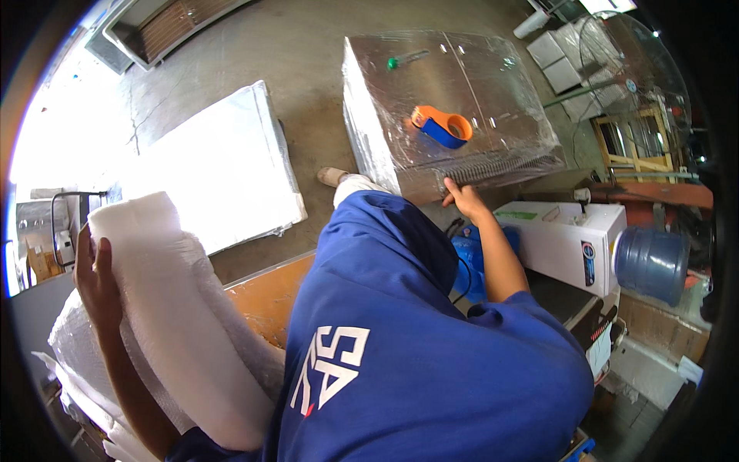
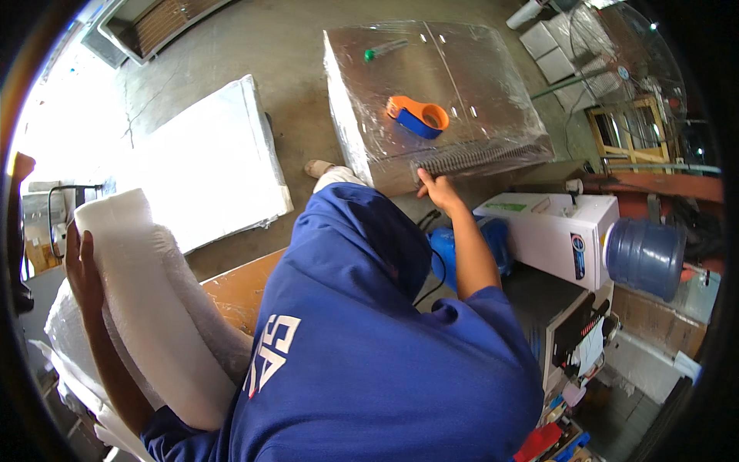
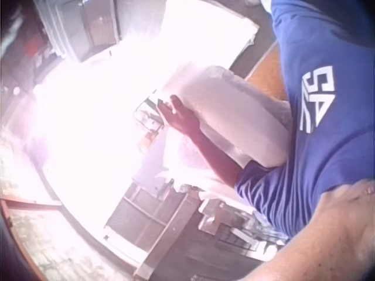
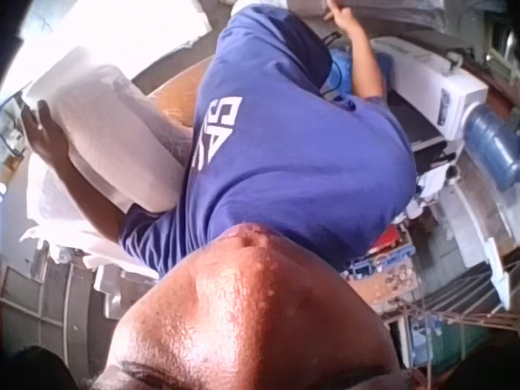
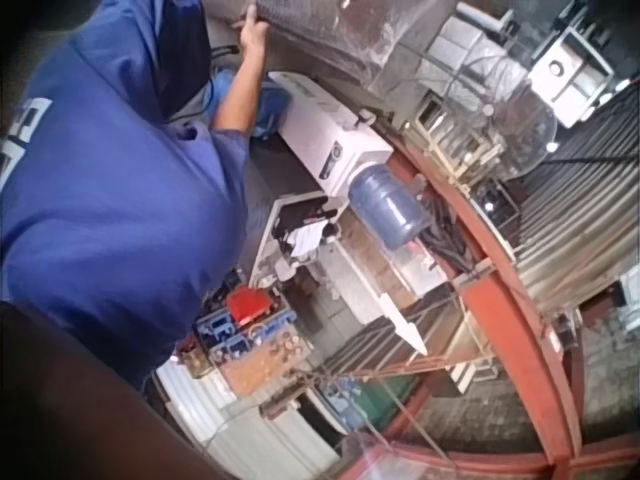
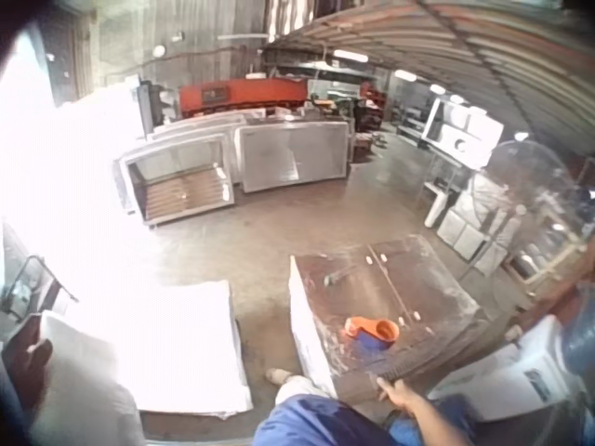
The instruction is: The person wraps a large rectangular appliance with bubble wrap and foam padding, securing the layers with a handheld tape dispenser. The person moves around the item, folds the wrap edges, and applies tape to seal the package. The wrapped item is then placed on a hand truck.
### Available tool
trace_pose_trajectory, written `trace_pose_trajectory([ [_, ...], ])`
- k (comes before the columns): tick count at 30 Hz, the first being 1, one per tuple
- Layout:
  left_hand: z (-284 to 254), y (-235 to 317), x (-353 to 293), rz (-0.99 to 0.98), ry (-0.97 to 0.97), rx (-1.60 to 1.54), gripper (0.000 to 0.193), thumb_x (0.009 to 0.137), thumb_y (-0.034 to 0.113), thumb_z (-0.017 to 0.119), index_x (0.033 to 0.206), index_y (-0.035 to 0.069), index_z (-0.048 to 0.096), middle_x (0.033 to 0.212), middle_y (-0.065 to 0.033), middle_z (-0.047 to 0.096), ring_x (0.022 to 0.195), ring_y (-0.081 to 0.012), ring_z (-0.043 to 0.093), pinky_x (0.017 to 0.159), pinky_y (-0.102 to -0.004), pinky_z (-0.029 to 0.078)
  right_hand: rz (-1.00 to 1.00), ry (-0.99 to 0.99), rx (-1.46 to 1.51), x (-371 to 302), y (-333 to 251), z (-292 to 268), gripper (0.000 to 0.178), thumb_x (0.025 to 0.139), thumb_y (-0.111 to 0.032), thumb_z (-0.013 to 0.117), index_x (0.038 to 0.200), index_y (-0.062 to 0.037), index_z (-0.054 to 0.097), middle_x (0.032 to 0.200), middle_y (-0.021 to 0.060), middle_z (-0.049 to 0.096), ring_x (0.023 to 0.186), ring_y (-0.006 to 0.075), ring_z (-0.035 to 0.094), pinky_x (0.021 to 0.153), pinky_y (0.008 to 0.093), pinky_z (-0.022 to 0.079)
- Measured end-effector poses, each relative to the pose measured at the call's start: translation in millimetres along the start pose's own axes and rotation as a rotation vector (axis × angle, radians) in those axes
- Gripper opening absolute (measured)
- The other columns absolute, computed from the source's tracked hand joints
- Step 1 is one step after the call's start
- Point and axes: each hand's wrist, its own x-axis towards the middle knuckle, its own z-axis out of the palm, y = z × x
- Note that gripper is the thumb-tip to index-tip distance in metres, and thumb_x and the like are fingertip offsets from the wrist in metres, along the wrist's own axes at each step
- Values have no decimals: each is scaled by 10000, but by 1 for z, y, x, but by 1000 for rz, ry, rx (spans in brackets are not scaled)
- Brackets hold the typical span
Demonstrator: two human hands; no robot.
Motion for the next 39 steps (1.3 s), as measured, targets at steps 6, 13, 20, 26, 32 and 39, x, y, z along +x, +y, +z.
trace_pose_trajectory([
  [6,-2,-11,-10,-3,-19,28,659,981,541,593,1381,17,589,1207,-231,680,1125,-356,656,1007,-500,489,57,149,-77,6,2,10,892,949,-781,400,618,-30,751,681,155,724,804,340,718,893,423,517],
  [13,3,-36,-13,-39,-26,90,771,937,671,553,1362,30,605,1242,-218,679,1134,-376,662,995,-538,502,389,52,-290,11,-29,-11,819,1009,-688,402,744,9,739,776,152,731,736,356,721,691,502,571],
  [20,6,-31,1,-39,-51,-8,822,863,710,600,1294,10,634,1201,-221,684,1107,-370,671,951,-486,519,-91,-66,-384,118,-265,-8,543,985,-519,618,940,16,699,782,184,715,609,266,710,620,397,555],
  [26,-6,-25,20,-2,-137,37,755,686,593,793,1175,26,697,1097,-157,711,942,-324,699,850,-433,529,-676,-313,-377,238,-481,133,453,965,-437,677,1051,8,702,900,191,743,838,304,718,790,389,547],
  [32,-16,-16,6,-236,-126,162,604,641,464,810,1097,79,717,1136,-114,685,1086,-307,658,984,-464,440,-1071,-888,-471,248,-673,342,388,991,-322,677,1203,3,666,1023,159,753,931,224,717,819,371,559],
  [39,6,39,-14,-693,152,823,659,759,541,753,1247,104,677,1342,-139,587,1272,-345,539,1086,-501,389,-1994,-2100,-338,51,-713,451,793,922,-485,743,1522,-64,439,1425,225,570,1278,354,587,1099,463,438],
])
